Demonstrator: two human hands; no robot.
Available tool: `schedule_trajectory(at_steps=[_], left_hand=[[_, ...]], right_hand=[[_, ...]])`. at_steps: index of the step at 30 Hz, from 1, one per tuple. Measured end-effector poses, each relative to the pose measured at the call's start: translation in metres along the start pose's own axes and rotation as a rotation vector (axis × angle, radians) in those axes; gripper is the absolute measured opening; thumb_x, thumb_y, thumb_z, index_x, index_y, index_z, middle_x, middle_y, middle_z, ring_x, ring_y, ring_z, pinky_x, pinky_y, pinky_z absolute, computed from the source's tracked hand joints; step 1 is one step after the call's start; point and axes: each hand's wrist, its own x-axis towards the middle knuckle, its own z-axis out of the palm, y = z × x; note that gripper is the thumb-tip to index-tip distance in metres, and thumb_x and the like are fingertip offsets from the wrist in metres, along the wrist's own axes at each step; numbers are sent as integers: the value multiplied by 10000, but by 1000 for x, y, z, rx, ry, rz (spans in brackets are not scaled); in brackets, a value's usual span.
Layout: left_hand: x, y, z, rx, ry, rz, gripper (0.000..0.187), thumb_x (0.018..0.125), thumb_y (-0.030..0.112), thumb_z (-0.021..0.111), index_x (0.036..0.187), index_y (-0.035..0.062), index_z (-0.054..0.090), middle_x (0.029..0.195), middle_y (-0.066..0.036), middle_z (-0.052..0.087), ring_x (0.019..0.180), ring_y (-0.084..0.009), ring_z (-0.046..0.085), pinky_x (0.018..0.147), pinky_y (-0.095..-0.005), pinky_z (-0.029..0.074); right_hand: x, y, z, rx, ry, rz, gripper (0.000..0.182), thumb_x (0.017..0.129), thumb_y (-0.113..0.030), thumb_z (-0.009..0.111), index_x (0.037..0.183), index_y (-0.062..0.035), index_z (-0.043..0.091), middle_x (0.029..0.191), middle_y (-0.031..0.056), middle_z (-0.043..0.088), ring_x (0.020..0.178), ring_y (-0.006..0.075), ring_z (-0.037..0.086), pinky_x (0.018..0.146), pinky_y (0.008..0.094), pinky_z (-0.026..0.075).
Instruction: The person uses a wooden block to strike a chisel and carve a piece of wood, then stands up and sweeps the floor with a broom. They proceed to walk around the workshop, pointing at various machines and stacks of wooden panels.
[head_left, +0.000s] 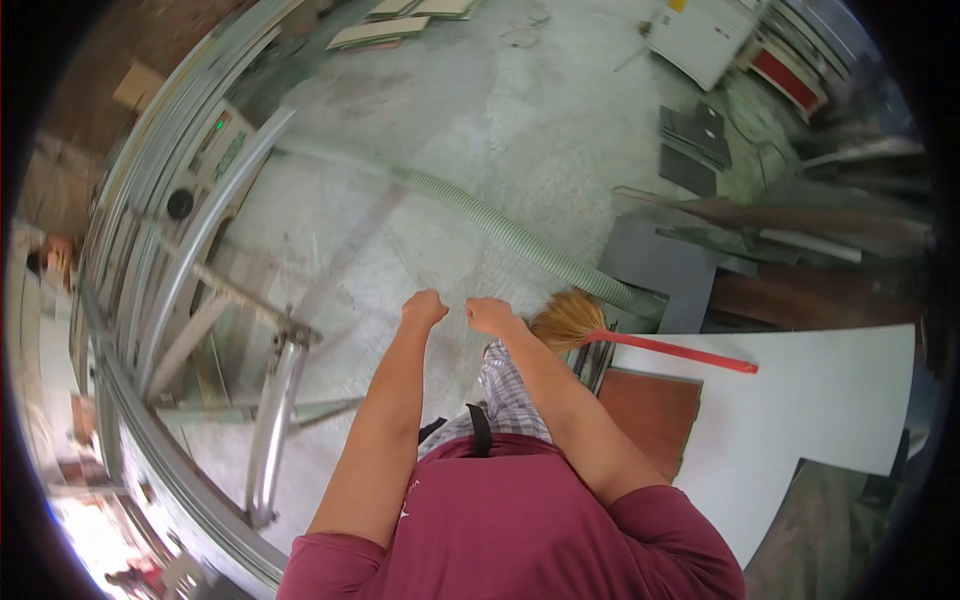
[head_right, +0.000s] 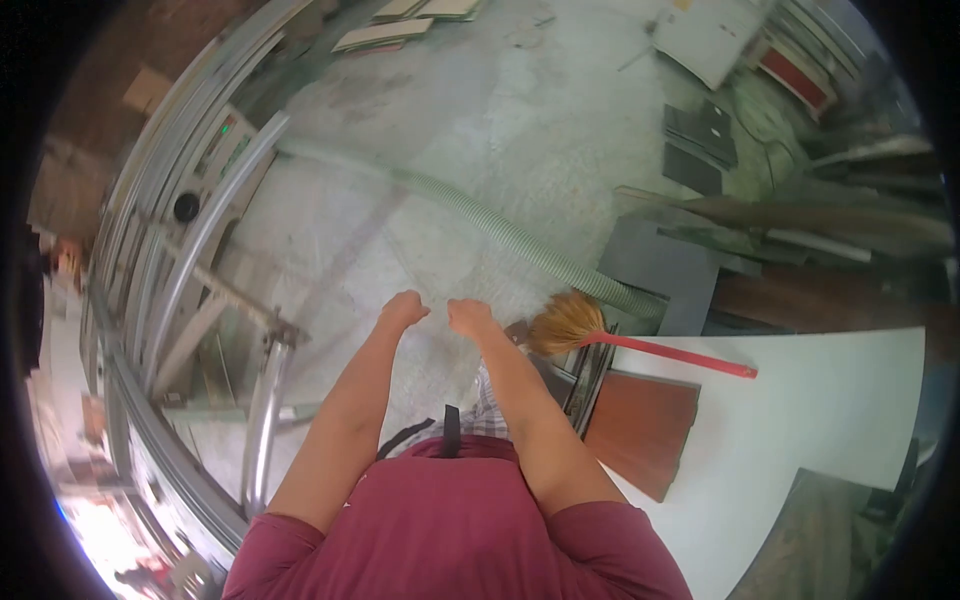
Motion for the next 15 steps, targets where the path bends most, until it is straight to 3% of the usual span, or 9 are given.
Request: schedule_trajectory(at_steps=[8, 15], left_hand=[[100, 99, -37, 90, -86, 209, 328, 744, 293, 595, 953, 42, 620, 1008, -151, 611, 948, -286, 582, 786, -392, 472], [164, 180, -74, 88, -28, 466, 289, 742, 290, 597, 898, 49, 628, 926, -165, 625, 897, -312, 590, 764, -398, 469]], right_hand=[[50, 95, -54, 20, -109, 268, 185, 739, -177, 529, 899, -121, 604, 915, 109, 629, 894, 297, 589, 753, 406, 464], [101, 144, -126, 86, 69, 289, 181, 754, -172, 500, 887, -101, 598, 905, 127, 628, 883, 309, 591, 744, 414, 464]])
